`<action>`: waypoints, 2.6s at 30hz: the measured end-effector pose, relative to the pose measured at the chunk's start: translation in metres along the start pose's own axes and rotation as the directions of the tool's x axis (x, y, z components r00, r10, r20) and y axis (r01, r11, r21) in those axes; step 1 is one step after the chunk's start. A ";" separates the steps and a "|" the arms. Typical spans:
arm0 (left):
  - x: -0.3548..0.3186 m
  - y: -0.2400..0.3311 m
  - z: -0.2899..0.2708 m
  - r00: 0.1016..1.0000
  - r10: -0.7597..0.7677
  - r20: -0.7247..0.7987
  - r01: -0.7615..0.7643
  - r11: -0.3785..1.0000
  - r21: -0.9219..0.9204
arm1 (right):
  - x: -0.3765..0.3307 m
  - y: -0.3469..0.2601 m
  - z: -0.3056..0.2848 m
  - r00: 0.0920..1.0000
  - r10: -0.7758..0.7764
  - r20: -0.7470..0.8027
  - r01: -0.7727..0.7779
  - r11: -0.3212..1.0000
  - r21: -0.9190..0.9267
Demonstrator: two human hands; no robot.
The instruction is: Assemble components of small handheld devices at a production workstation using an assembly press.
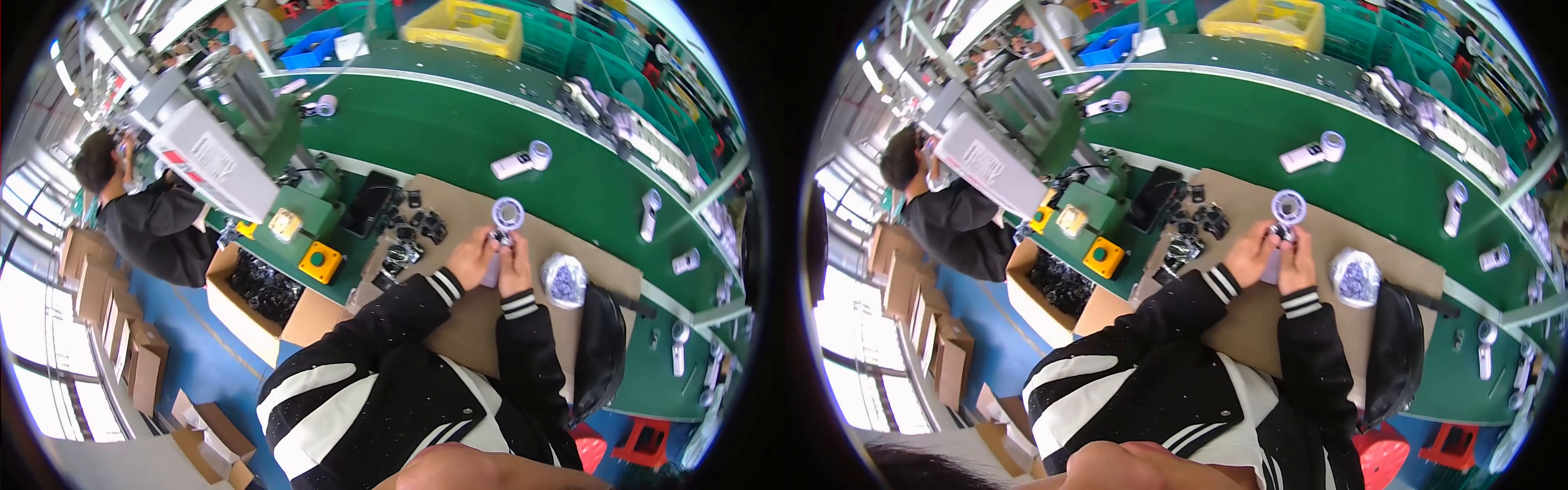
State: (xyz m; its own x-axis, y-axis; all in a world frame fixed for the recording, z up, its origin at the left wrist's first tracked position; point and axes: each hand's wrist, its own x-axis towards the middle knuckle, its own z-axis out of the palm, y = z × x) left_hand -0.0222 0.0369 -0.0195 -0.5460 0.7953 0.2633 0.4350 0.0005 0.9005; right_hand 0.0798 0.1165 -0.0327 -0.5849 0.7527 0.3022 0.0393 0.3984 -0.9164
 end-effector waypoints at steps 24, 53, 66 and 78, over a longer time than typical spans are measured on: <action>0.003 0.014 0.009 0.972 0.216 -0.094 -0.236 0.892 -0.385 | 0.008 0.008 -0.013 0.996 -0.088 -0.003 0.073 0.805 0.589; 0.004 -0.029 0.023 0.921 0.057 -0.386 -0.100 0.991 -0.091 | 0.118 0.108 0.057 0.953 0.209 0.218 -0.300 0.741 0.601; -0.030 -0.020 0.011 0.939 0.098 -0.330 -0.123 0.991 -0.055 | 0.113 0.105 0.055 0.950 0.041 0.308 -0.183 0.875 0.449; -0.100 -0.010 -0.035 0.973 0.232 0.021 -0.230 0.972 -0.051 | 0.106 0.080 0.059 0.952 0.131 0.276 -0.234 0.894 0.382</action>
State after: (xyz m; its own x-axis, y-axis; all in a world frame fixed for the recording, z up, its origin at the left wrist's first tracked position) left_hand 0.0031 -0.0637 -0.0423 -0.4149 0.7866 0.4573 0.5116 -0.2140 0.8322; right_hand -0.0271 0.1974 -0.0892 -0.7753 0.6244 0.0949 -0.1374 -0.0201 -0.9903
